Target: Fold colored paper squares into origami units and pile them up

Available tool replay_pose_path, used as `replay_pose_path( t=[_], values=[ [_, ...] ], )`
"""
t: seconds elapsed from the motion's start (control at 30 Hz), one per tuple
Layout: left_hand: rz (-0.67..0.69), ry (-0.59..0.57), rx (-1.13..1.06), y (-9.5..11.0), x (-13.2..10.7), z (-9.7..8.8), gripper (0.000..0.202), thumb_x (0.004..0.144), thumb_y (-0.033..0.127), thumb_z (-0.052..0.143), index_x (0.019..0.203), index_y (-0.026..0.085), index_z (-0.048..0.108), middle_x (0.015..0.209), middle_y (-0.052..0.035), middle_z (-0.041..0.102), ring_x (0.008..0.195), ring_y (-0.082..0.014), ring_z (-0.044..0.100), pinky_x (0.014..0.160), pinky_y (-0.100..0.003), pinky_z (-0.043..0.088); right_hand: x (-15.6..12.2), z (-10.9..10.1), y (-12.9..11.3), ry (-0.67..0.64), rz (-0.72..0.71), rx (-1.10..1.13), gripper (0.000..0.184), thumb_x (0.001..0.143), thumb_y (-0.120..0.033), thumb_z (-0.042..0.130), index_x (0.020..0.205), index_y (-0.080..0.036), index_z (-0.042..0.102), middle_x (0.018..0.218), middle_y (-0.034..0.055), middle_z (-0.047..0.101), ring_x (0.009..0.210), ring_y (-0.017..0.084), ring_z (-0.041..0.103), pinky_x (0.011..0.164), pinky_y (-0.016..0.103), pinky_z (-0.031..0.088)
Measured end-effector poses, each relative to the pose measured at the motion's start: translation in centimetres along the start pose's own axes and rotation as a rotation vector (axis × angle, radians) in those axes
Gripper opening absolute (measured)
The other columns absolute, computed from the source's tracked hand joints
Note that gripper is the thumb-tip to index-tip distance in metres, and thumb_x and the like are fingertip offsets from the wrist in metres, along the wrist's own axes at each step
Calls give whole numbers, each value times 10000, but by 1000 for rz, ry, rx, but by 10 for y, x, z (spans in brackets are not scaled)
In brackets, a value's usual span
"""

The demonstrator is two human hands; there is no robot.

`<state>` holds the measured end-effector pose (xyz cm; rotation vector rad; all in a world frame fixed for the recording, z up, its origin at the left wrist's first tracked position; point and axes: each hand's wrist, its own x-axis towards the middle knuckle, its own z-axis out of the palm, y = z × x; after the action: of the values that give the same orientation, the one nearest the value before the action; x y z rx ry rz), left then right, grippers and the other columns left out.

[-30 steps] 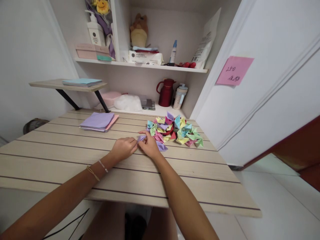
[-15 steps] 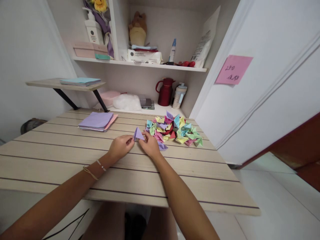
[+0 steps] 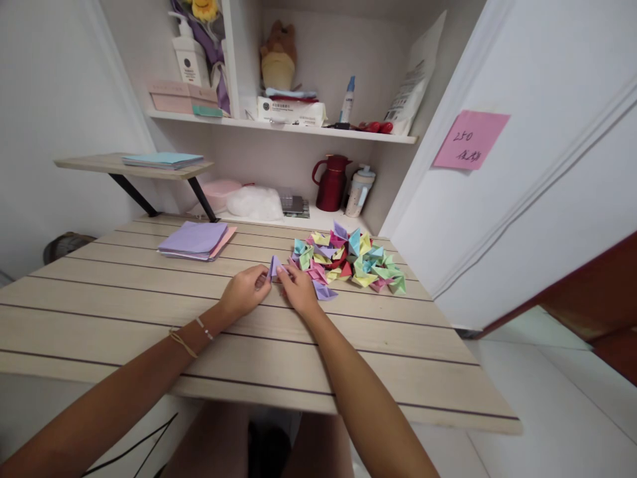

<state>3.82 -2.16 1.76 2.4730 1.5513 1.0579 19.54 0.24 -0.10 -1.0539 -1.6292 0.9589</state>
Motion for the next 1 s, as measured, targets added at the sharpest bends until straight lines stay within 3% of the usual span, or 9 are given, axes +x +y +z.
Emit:
replay_pose_path(
  t=[0.13,0.23,0.47,0.8,0.9,1.0],
  values=[
    [-7,-10,-56,0,0,2,75,791,196,480,826,188,546,781,-43,633,696,-154,583,625,-242,417,1,1,5,70,-16,-24,341,737,-461,564,961,-204,582,675,-10,563,510,126,491,493,240,389],
    [1,-12,-40,0,-1,2,54,775,192,496,800,186,543,768,-42,623,685,-156,572,619,-245,407,2,1,5,129,-58,-48,330,686,-418,633,916,-194,557,687,-19,551,540,117,485,514,232,390],
    [27,-16,45,1,-1,1,78,787,227,487,747,181,536,733,-41,595,647,-152,538,593,-249,372,-2,4,0,-29,-66,-66,292,726,-469,586,802,-188,558,680,-9,582,581,126,522,553,235,408],
    [-5,-1,68,-2,0,2,94,801,247,483,794,181,551,768,-44,620,672,-151,569,609,-242,407,-2,4,0,11,-118,-221,236,795,-350,494,942,-181,565,699,-3,609,589,138,546,580,241,406],
    [48,-36,153,1,-2,3,130,810,246,470,852,173,569,830,-70,637,725,-177,595,643,-263,431,-2,4,-1,52,-122,-332,162,760,-270,496,845,-169,589,655,1,598,565,139,516,549,234,376],
    [123,-82,190,5,-5,6,187,819,234,454,939,162,579,906,-96,647,779,-202,614,669,-284,456,-1,5,3,81,-106,-300,134,727,-206,471,767,-167,593,634,2,606,563,139,520,541,227,376]
  ],
)
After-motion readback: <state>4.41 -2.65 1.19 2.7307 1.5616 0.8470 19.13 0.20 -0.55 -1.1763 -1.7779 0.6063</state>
